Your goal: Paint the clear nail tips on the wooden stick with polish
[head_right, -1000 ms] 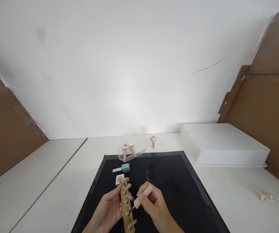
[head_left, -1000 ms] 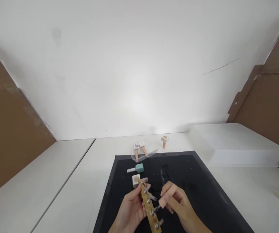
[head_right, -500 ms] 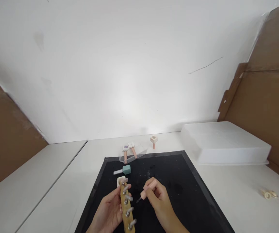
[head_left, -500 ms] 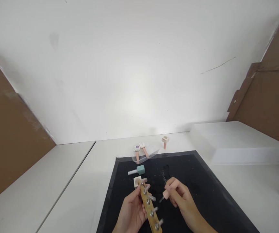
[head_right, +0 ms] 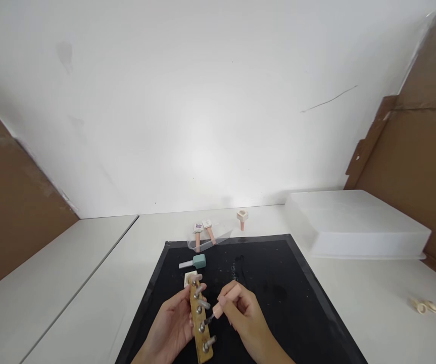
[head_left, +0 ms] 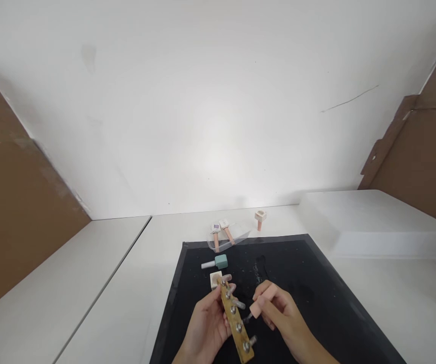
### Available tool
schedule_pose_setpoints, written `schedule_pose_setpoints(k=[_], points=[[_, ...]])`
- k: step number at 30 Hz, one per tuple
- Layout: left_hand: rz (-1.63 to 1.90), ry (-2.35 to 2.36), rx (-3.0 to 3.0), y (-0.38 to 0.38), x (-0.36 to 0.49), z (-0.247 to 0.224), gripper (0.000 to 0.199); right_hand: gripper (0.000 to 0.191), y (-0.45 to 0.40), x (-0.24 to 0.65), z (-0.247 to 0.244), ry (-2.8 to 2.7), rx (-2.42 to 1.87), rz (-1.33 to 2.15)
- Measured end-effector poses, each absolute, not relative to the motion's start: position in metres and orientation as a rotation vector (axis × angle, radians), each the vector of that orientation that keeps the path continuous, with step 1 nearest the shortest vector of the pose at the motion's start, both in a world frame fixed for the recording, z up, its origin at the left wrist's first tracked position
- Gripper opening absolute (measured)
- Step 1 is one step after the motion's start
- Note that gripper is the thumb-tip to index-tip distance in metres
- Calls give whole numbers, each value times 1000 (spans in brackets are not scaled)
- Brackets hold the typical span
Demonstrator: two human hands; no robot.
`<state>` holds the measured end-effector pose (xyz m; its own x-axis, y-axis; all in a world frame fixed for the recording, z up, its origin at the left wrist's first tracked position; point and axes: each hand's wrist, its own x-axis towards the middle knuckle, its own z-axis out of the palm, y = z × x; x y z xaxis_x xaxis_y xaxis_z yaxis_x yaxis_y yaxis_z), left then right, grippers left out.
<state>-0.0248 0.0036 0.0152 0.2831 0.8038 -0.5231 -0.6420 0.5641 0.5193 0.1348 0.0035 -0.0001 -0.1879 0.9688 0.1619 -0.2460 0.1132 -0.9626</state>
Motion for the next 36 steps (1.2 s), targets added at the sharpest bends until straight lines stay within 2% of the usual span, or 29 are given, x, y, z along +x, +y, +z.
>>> schedule_pose_setpoints(k=[11, 16, 24, 30, 36], points=[[1019, 840, 257, 5, -24, 19, 24, 39, 6, 135, 6, -1214, -885, 1233], [1066, 866, 307, 9, -25, 42, 27, 35, 8, 140, 19, -1328, -850, 1149], [1083, 778, 428, 36, -15, 99, 26, 22, 8, 154, 91, -1712, -697, 930], [1234, 687, 609, 63, -10, 141, 27, 15, 12, 161, 148, -1686, -649, 737], [1228, 683, 673, 77, -7, 151, 26, 18, 16, 164, 172, -1845, -837, 711]])
